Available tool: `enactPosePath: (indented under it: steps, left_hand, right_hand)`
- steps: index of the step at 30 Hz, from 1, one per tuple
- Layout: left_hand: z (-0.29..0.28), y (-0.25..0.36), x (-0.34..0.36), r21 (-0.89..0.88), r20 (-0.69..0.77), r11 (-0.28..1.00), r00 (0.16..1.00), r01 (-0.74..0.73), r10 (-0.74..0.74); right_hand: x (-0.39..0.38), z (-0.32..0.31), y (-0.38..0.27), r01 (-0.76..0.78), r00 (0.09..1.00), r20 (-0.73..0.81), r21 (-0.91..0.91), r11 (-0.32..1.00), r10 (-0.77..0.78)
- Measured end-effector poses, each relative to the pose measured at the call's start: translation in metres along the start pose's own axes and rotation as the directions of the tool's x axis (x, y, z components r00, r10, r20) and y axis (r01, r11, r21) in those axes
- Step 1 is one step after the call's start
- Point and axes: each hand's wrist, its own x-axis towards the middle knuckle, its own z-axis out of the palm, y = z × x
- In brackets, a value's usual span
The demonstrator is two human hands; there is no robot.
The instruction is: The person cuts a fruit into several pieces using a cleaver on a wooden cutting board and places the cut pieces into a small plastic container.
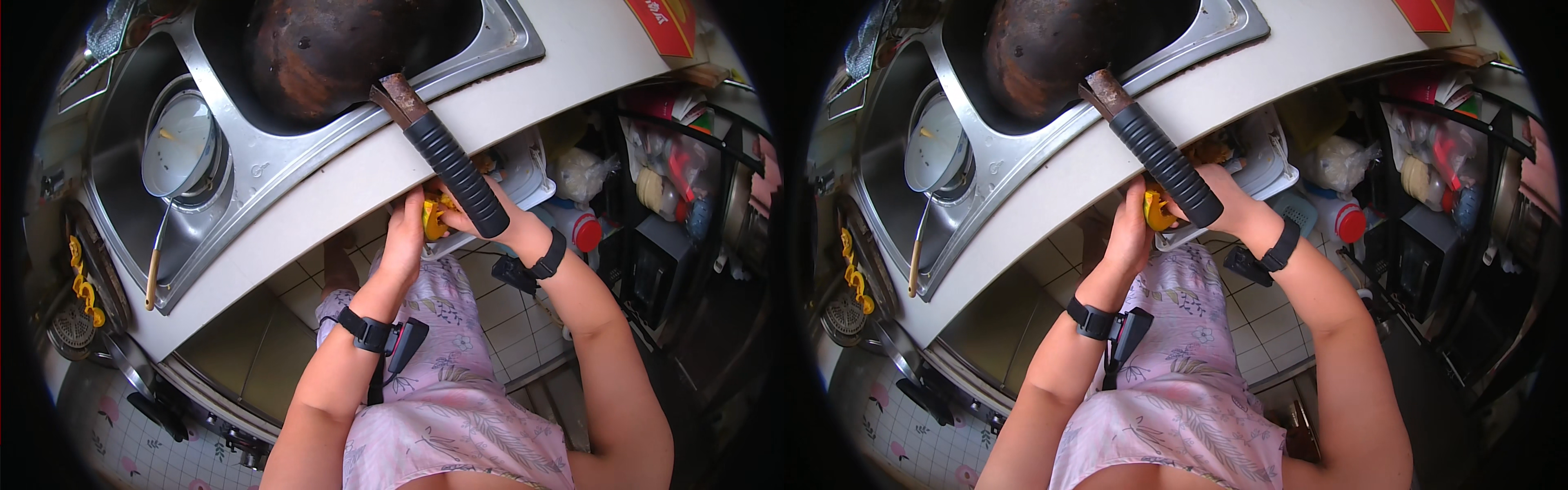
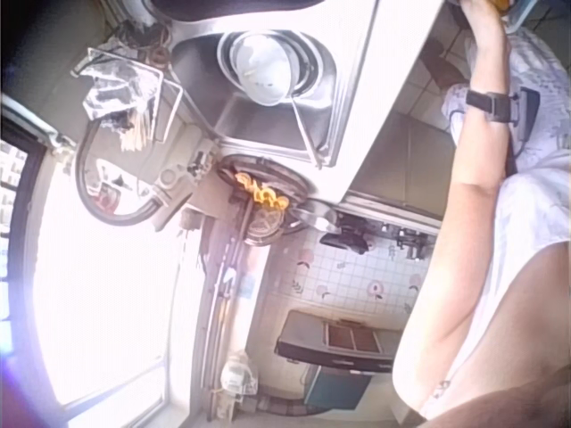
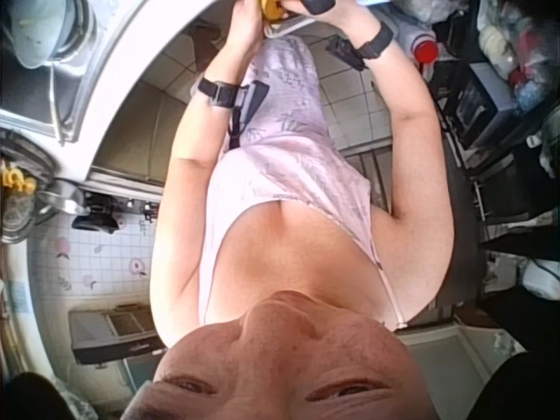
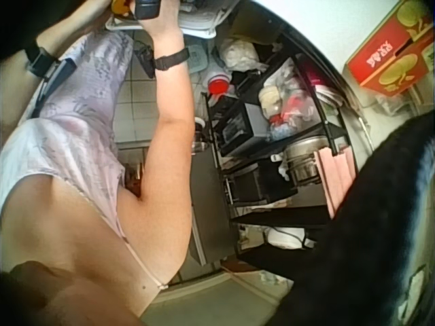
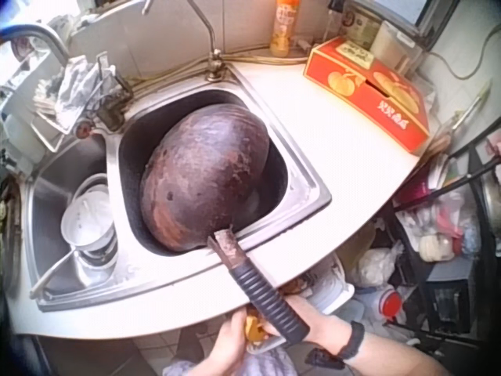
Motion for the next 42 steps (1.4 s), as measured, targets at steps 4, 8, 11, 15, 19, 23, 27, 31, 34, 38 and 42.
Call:
enactPosePath:
  steps: [4,8,11,15,19,23,27,31,34,38,42]
  left_hand:
    - [0.0,0.0,0.001,-0.097,0.004,0.995,0.999,0.033,-0.033]
    - [0.0,-0.007,0.003,-0.092,0.009,0.996,1.0,0.009,-0.008]
    - [-0.004,-0.025,0.01,-0.06,-0.005,0.996,0.998,-0.062,0.061]
    - [0.003,-0.027,0.0,0.07,-0.059,0.987,0.988,-0.141,0.145]
    - [-0.007,-0.037,-0.004,0.151,-0.009,0.956,0.966,-0.253,0.258]
    - [-0.011,-0.014,-0.021,-0.127,0.076,0.991,0.996,-0.039,0.049]
    - [-0.027,0.011,-0.04,-0.206,0.336,0.971,0.941,0.122,-0.047]
    - [-0.054,0.024,-0.053,-0.235,0.471,0.951,0.879,0.203,-0.071]
    - [-0.077,0.043,-0.071,-0.26,0.555,0.947,0.832,0.187,-0.012]
    - [-0.122,0.074,-0.112,-0.237,0.613,0.97,0.782,0.052,0.108]
    - [-0.188,0.128,-0.167,-0.268,0.463,0.953,0.848,-0.144,0.258]
  right_hand:
    - [0.001,0.009,0.012,0.014,0.999,-0.037,-0.02,1.0,-0.014]
    - [-0.001,0.013,0.018,-0.001,0.997,-0.08,0.007,1.0,0.001]
    - [-0.005,0.016,0.023,-0.065,0.992,-0.103,0.065,0.996,0.071]
    - [-0.008,0.019,0.019,-0.141,0.977,-0.149,0.101,0.985,0.155]
    - [-0.006,0.015,0.023,-0.196,0.973,-0.098,0.122,0.973,0.208]
    - [-0.008,-0.005,0.008,-0.456,0.875,0.061,0.44,0.774,0.481]
    - [-0.005,-0.007,-0.013,-0.239,0.957,-0.142,0.102,0.966,0.252]
    - [-0.008,0.003,-0.004,-0.252,0.941,-0.287,-0.237,0.938,0.181]
    - [-0.001,0.021,0.005,-0.164,0.926,-0.375,-0.31,0.936,0.038]
    - [0.001,0.034,0.0,-0.332,0.908,-0.346,-0.25,0.91,0.236]
    - [-0.004,0.028,-0.007,-0.44,0.892,-0.361,-0.555,0.706,0.273]
